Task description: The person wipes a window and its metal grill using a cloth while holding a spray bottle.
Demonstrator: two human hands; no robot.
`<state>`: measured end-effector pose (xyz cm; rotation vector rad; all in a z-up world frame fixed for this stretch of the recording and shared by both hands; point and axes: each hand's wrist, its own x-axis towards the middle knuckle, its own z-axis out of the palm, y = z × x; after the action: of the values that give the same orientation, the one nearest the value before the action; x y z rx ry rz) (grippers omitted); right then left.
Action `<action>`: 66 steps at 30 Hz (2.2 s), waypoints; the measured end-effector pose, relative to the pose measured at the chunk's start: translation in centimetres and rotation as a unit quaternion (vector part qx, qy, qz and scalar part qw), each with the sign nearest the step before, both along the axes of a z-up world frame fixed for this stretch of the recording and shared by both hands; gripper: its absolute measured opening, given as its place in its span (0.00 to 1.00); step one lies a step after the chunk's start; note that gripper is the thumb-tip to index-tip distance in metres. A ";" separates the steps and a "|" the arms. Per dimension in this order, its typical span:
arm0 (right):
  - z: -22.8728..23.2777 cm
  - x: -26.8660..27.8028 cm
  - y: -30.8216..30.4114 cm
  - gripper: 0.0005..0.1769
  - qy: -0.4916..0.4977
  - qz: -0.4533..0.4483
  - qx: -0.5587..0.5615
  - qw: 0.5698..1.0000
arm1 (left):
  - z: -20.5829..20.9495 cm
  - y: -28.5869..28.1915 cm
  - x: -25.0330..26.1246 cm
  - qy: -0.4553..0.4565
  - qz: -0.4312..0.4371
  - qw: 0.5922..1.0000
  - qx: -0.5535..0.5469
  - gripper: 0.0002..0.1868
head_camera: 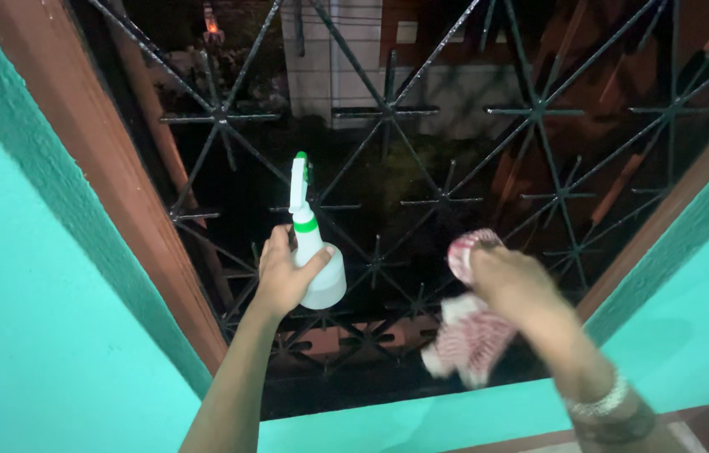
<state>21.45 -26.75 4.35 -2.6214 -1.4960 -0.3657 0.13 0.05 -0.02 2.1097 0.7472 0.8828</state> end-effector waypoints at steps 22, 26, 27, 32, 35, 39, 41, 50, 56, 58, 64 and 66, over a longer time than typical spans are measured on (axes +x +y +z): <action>-1.7 2.3 10.6 0.19 -0.157 0.170 0.436 0.869 | -0.5 0.1 0.4 -0.034 0.022 0.999 0.027 0.41; -6.0 6.1 10.3 0.24 -0.150 0.164 0.434 0.873 | -0.6 0.3 0.3 -0.032 0.010 0.999 0.031 0.40; -6.8 6.8 10.0 0.25 -0.139 0.160 0.442 0.872 | -0.5 0.3 0.3 -0.028 0.011 0.999 0.034 0.40; -8.3 7.5 9.5 0.26 -0.153 0.151 0.446 0.869 | 0.0 0.0 0.3 0.004 0.026 1.000 0.012 0.40; -7.6 6.1 9.0 0.19 -0.131 0.176 0.458 0.861 | 0.0 0.1 0.3 0.004 0.014 1.000 0.011 0.40; -6.6 2.1 7.4 0.20 -0.097 0.196 0.455 0.863 | -0.2 -0.1 0.3 -0.014 0.019 0.999 0.025 0.41; -6.1 0.8 6.8 0.20 -0.145 0.220 0.463 0.846 | -0.3 0.0 0.3 -0.014 0.018 0.999 0.027 0.40; -1.8 -0.5 7.5 0.45 -0.115 0.099 0.587 0.795 | -0.8 0.4 0.7 -0.016 0.025 0.998 0.046 0.41; -0.8 1.4 12.5 0.31 -0.193 0.176 0.456 0.851 | -1.0 0.6 0.8 -0.019 0.025 0.999 0.040 0.41; -2.4 1.8 13.3 0.21 -0.178 0.177 0.483 0.839 | -1.2 0.7 0.9 -0.024 0.024 0.998 0.046 0.40; -6.2 1.9 11.2 0.11 -0.172 0.250 0.468 0.830 | -1.2 0.8 1.0 -0.047 0.021 0.997 0.062 0.39; -5.8 1.7 10.6 0.09 -0.184 0.254 0.455 0.834 | -1.2 0.5 0.9 -0.044 0.022 0.997 0.063 0.39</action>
<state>23.11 -16.18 -1.42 -1.4031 -1.4918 -1.2009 1.06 0.53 -1.22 2.1539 0.7116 1.0657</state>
